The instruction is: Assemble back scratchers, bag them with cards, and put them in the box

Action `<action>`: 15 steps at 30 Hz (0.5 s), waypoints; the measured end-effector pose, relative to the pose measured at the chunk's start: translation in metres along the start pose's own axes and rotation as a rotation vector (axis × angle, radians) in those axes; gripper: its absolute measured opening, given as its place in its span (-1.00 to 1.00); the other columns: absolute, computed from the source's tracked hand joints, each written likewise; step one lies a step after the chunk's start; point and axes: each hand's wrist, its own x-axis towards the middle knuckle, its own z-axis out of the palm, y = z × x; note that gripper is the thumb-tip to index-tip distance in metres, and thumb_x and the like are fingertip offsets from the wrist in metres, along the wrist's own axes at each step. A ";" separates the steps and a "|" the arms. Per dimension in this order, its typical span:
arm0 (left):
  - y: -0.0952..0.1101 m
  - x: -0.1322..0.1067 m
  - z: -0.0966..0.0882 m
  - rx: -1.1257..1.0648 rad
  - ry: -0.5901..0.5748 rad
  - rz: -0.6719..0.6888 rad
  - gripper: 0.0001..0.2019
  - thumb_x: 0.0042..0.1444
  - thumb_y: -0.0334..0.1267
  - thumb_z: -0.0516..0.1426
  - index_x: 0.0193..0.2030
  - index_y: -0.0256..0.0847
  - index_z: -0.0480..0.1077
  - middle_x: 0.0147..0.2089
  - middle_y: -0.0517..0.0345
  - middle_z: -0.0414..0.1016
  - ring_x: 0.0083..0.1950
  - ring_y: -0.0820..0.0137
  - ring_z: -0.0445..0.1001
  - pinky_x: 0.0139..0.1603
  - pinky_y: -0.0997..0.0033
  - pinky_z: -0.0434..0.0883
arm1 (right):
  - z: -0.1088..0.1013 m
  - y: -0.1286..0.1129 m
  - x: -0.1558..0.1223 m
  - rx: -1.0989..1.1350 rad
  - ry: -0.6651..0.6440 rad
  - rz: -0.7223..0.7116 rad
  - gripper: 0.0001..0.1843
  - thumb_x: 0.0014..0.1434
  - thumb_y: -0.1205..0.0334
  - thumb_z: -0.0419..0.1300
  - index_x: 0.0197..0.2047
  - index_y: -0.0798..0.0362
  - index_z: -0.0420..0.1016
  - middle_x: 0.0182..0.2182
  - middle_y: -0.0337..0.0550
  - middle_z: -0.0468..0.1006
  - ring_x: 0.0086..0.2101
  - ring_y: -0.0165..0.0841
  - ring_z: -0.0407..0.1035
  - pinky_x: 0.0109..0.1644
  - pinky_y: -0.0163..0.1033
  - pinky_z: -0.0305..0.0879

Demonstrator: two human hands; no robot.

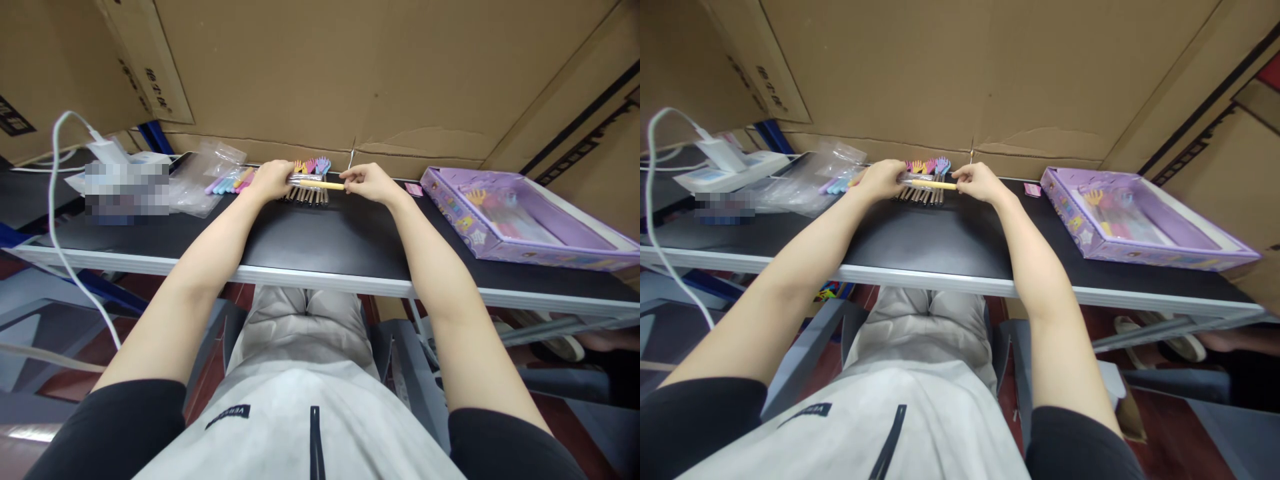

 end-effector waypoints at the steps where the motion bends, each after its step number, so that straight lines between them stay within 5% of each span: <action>1: 0.000 0.000 0.000 -0.001 -0.001 0.002 -0.74 0.16 -0.33 0.10 -0.07 -0.19 0.55 -0.04 -0.16 0.64 0.05 0.00 0.56 0.04 0.14 0.44 | 0.000 0.001 0.000 0.019 0.003 0.010 -0.77 0.02 0.26 0.45 -0.19 0.02 0.73 -0.45 -0.12 0.62 -0.32 -0.16 0.56 -0.02 0.07 0.60; 15: 0.003 0.000 -0.002 -0.017 0.002 0.019 -0.78 0.21 -0.34 0.09 -0.08 -0.20 0.53 -0.02 -0.17 0.63 0.04 0.02 0.55 0.04 0.15 0.43 | 0.010 -0.010 -0.002 0.203 -0.016 0.119 -0.75 0.03 0.34 0.58 -0.36 0.04 0.57 -0.47 -0.16 0.62 -0.36 -0.24 0.63 0.00 0.01 0.65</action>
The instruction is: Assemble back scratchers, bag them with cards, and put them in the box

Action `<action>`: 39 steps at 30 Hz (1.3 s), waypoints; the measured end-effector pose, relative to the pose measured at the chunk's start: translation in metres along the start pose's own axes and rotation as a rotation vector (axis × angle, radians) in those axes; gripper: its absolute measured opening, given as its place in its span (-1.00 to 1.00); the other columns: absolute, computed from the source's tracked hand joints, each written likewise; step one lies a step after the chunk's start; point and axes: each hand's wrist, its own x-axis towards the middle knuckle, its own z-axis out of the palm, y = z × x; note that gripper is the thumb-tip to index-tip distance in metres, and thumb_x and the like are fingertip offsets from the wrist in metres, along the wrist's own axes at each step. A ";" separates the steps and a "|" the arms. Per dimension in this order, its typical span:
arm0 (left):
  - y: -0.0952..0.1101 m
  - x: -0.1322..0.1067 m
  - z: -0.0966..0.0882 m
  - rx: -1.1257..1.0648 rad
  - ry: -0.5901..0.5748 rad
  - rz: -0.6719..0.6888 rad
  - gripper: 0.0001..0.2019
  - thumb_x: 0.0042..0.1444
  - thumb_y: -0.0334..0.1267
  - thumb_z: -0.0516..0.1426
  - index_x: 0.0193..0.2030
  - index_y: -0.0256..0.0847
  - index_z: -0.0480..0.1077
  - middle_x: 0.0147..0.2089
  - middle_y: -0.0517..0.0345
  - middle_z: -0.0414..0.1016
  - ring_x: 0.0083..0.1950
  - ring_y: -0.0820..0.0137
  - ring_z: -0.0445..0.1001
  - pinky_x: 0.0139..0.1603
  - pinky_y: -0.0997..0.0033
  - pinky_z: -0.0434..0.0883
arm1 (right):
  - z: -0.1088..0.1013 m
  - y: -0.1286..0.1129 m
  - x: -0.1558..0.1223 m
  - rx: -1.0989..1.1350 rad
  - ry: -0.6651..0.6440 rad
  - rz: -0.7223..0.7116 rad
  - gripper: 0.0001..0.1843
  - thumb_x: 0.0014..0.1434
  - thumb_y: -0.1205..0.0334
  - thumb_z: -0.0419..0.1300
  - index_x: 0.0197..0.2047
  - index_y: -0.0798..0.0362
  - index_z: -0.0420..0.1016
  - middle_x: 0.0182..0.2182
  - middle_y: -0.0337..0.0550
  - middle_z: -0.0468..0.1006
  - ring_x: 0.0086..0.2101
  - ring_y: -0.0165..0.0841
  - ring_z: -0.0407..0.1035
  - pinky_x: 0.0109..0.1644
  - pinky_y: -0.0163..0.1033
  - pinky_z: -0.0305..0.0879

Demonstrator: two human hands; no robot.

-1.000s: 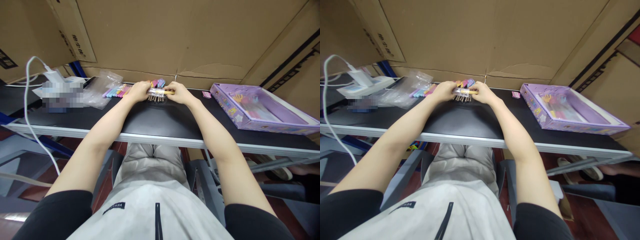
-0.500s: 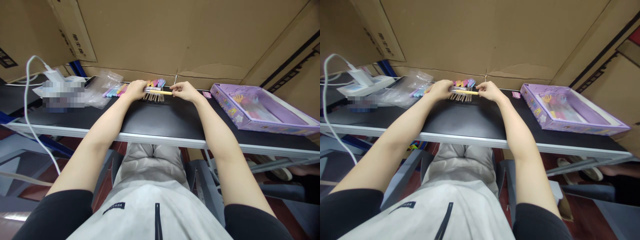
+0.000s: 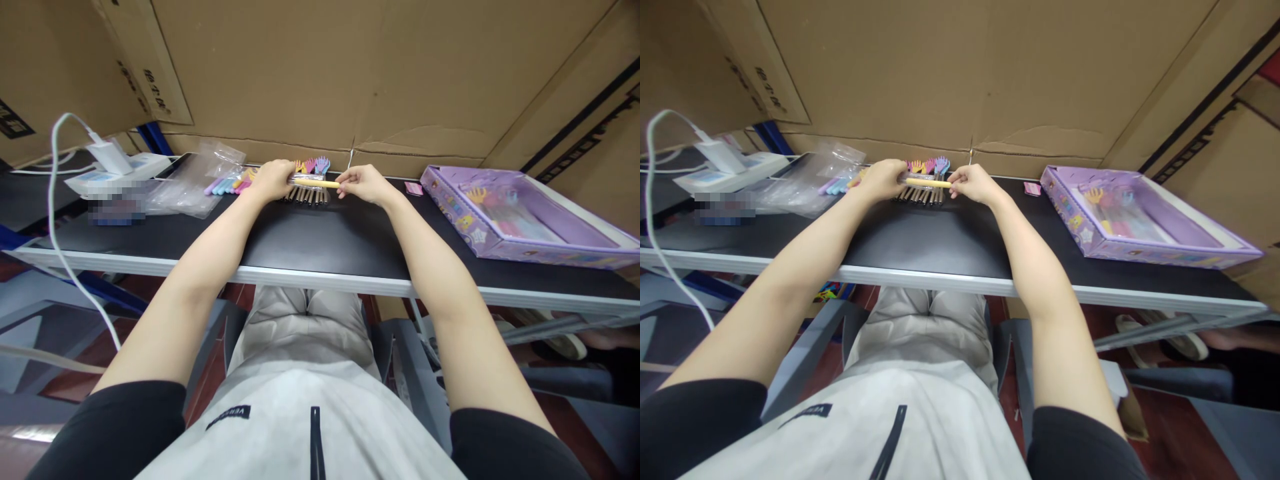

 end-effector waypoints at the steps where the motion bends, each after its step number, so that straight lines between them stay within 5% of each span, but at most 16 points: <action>1: 0.001 0.001 0.001 0.007 0.004 0.004 -0.77 0.21 -0.34 0.09 -0.08 -0.21 0.53 -0.03 -0.18 0.63 0.04 0.02 0.56 0.03 0.15 0.43 | 0.002 -0.001 -0.001 0.011 -0.007 -0.003 -0.74 0.04 0.32 0.59 -0.36 0.04 0.57 -0.47 -0.16 0.62 -0.36 -0.24 0.63 -0.01 -0.01 0.66; 11: 0.007 0.003 0.006 -0.030 0.050 0.053 -0.78 0.14 -0.38 0.14 -0.11 -0.23 0.55 -0.09 -0.17 0.62 0.01 0.01 0.57 0.00 0.18 0.40 | 0.014 0.000 0.000 0.099 -0.016 -0.072 -0.73 0.09 0.30 0.58 -0.33 0.11 0.55 -0.43 -0.12 0.64 -0.40 -0.39 0.56 -0.15 -0.22 0.60; 27: 0.008 0.003 0.009 -0.105 0.101 0.127 -0.84 0.11 -0.41 0.15 -0.19 -0.19 0.52 -0.18 -0.08 0.59 -0.07 0.07 0.55 -0.08 0.23 0.37 | 0.013 0.007 0.005 -0.120 0.014 -0.114 -0.71 0.10 0.09 0.56 -0.33 0.11 0.65 -0.48 -0.16 0.47 -0.41 -0.35 0.33 -0.29 -0.19 0.36; 39: 0.014 0.002 0.007 -0.044 0.090 0.152 -0.78 0.12 -0.43 0.13 -0.14 -0.22 0.56 -0.14 -0.13 0.63 -0.06 0.04 0.58 -0.05 0.19 0.41 | 0.014 0.010 0.008 -0.103 0.009 -0.099 -0.57 0.05 0.04 0.59 -0.43 0.06 0.44 -0.53 -0.25 0.41 -0.45 -0.43 0.25 -0.37 -0.29 0.23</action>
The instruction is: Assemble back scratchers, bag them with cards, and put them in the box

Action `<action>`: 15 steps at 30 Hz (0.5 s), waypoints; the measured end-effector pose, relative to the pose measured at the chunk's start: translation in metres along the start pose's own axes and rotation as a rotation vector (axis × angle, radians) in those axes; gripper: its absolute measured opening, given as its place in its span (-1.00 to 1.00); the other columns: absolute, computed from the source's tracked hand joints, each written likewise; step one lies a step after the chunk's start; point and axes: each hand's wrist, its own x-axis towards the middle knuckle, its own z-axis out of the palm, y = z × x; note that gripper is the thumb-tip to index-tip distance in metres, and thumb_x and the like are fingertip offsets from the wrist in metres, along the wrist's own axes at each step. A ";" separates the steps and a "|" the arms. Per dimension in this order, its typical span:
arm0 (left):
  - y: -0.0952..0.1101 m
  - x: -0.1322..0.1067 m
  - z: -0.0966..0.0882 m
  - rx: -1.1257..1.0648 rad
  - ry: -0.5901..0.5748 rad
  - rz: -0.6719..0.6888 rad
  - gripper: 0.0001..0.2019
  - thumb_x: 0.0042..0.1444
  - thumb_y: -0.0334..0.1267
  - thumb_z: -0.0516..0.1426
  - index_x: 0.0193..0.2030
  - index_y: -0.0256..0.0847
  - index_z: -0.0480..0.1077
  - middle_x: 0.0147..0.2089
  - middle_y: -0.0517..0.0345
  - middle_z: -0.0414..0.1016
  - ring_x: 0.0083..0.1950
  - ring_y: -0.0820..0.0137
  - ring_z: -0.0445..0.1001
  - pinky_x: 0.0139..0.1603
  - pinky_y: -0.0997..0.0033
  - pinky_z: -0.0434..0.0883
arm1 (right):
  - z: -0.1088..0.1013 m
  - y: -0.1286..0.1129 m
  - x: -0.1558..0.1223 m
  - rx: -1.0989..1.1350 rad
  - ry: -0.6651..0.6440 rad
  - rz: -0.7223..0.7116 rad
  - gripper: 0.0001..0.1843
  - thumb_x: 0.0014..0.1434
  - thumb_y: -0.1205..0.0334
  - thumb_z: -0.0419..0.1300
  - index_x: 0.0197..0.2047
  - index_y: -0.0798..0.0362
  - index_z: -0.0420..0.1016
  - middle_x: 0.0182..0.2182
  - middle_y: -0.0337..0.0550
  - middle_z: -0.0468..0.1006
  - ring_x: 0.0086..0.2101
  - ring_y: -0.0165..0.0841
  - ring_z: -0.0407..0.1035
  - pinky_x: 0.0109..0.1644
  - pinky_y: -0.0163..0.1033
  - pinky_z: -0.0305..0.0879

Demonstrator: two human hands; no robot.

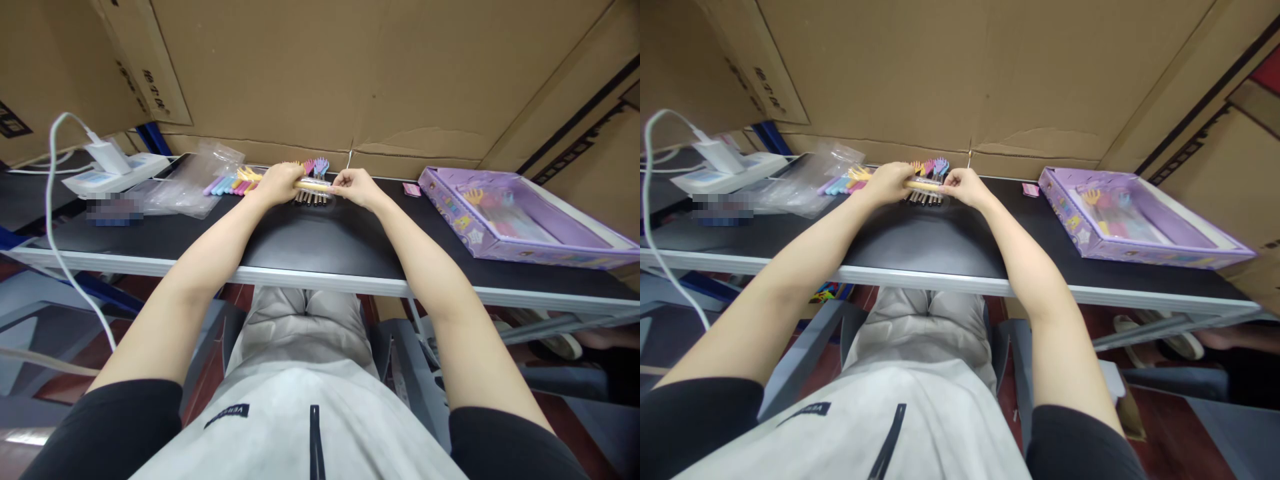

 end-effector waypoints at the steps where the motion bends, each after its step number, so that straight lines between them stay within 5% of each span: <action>1: 0.000 0.000 0.000 0.002 -0.001 0.000 -0.78 0.12 -0.42 0.13 -0.14 -0.22 0.56 -0.14 -0.14 0.63 -0.06 0.04 0.58 -0.04 0.18 0.41 | 0.000 0.000 0.000 0.009 0.002 0.006 -0.56 0.04 0.07 0.60 -0.42 0.05 0.43 -0.53 -0.26 0.41 -0.45 -0.44 0.25 -0.37 -0.30 0.22; 15: 0.003 0.002 -0.001 -0.030 -0.032 0.024 -0.79 0.14 -0.40 0.12 -0.17 -0.22 0.57 -0.16 -0.15 0.63 -0.07 0.05 0.58 -0.04 0.18 0.41 | 0.003 -0.009 -0.005 0.028 -0.049 0.024 -0.68 0.08 0.08 0.56 -0.26 0.12 0.63 -0.52 -0.24 0.50 -0.48 -0.44 0.29 -0.35 -0.28 0.30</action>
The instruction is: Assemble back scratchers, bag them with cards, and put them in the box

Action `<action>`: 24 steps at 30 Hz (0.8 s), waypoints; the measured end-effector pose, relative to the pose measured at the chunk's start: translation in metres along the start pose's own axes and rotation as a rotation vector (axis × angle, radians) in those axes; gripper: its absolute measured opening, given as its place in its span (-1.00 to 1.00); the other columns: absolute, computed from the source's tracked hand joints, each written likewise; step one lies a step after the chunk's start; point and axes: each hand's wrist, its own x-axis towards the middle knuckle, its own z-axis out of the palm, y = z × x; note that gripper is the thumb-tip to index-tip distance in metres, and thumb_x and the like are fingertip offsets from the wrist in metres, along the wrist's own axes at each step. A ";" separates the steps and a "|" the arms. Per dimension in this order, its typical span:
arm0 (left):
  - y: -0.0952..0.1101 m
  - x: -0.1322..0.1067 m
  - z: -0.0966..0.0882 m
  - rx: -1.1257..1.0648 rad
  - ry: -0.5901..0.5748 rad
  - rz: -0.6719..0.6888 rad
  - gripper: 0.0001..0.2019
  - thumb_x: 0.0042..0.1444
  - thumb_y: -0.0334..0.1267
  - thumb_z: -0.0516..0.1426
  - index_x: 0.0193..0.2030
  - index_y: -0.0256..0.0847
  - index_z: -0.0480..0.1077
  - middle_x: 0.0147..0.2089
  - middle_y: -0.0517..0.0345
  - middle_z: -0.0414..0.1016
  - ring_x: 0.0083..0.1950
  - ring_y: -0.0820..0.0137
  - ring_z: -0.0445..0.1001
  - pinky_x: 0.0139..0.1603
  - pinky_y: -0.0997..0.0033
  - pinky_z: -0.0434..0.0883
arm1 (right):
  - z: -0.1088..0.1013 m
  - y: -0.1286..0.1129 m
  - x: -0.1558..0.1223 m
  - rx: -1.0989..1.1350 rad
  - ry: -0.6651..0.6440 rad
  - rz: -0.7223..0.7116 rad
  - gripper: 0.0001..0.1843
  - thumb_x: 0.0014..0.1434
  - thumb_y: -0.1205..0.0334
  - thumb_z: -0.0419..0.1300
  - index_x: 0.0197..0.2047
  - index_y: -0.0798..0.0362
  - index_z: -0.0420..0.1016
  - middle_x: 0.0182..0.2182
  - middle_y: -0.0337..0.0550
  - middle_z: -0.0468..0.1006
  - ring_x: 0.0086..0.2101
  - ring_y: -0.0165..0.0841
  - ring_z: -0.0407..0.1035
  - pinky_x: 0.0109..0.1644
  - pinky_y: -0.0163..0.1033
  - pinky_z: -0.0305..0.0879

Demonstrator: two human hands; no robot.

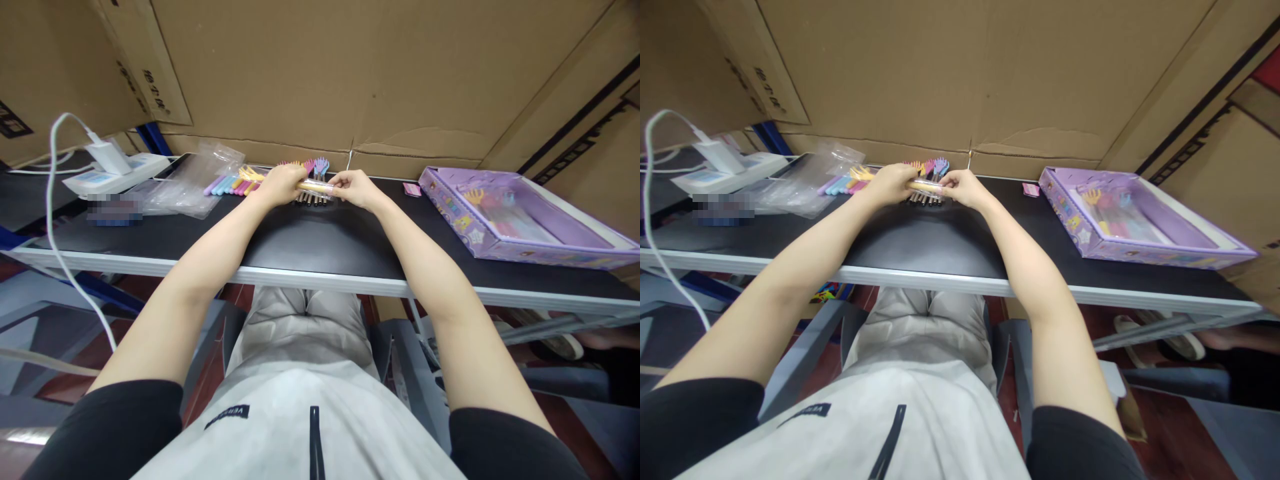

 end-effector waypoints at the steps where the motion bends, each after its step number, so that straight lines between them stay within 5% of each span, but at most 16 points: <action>1: 0.000 0.000 0.000 -0.001 0.001 -0.002 -0.79 0.13 -0.40 0.12 -0.17 -0.22 0.57 -0.16 -0.15 0.62 -0.08 0.05 0.58 -0.04 0.18 0.41 | 0.000 -0.001 -0.001 -0.011 -0.001 0.014 -0.69 0.09 0.08 0.55 -0.26 0.12 0.64 -0.52 -0.23 0.50 -0.49 -0.43 0.29 -0.36 -0.27 0.29; 10: 0.003 0.000 -0.003 -0.032 -0.013 -0.015 -0.79 0.06 -0.43 0.14 -0.19 -0.20 0.55 -0.15 -0.15 0.62 -0.04 0.03 0.57 0.00 0.17 0.40 | 0.003 -0.008 -0.002 -0.061 -0.018 0.033 -0.69 0.08 0.10 0.53 -0.42 0.09 0.53 -0.58 -0.25 0.44 -0.49 -0.42 0.26 -0.37 -0.26 0.23; 17: -0.001 -0.001 0.000 -0.048 0.037 -0.008 -0.78 0.09 -0.41 0.13 -0.16 -0.19 0.54 -0.14 -0.12 0.58 0.07 -0.03 0.53 0.25 -0.08 0.34 | 0.006 -0.013 -0.005 -0.074 -0.013 0.027 -0.65 0.09 0.12 0.51 -0.46 0.08 0.45 -0.54 -0.25 0.46 -0.45 -0.43 0.26 -0.30 -0.27 0.22; 24: 0.001 -0.003 0.001 -0.052 0.170 -0.133 -0.69 0.16 -0.33 0.16 0.05 -0.12 0.50 0.17 -0.19 0.55 0.33 -0.15 0.37 0.46 -0.34 0.07 | 0.010 -0.021 -0.008 -0.079 -0.021 0.050 -0.74 0.06 0.25 0.48 -0.46 0.10 0.46 -0.51 -0.24 0.47 -0.42 -0.42 0.27 -0.26 -0.27 0.20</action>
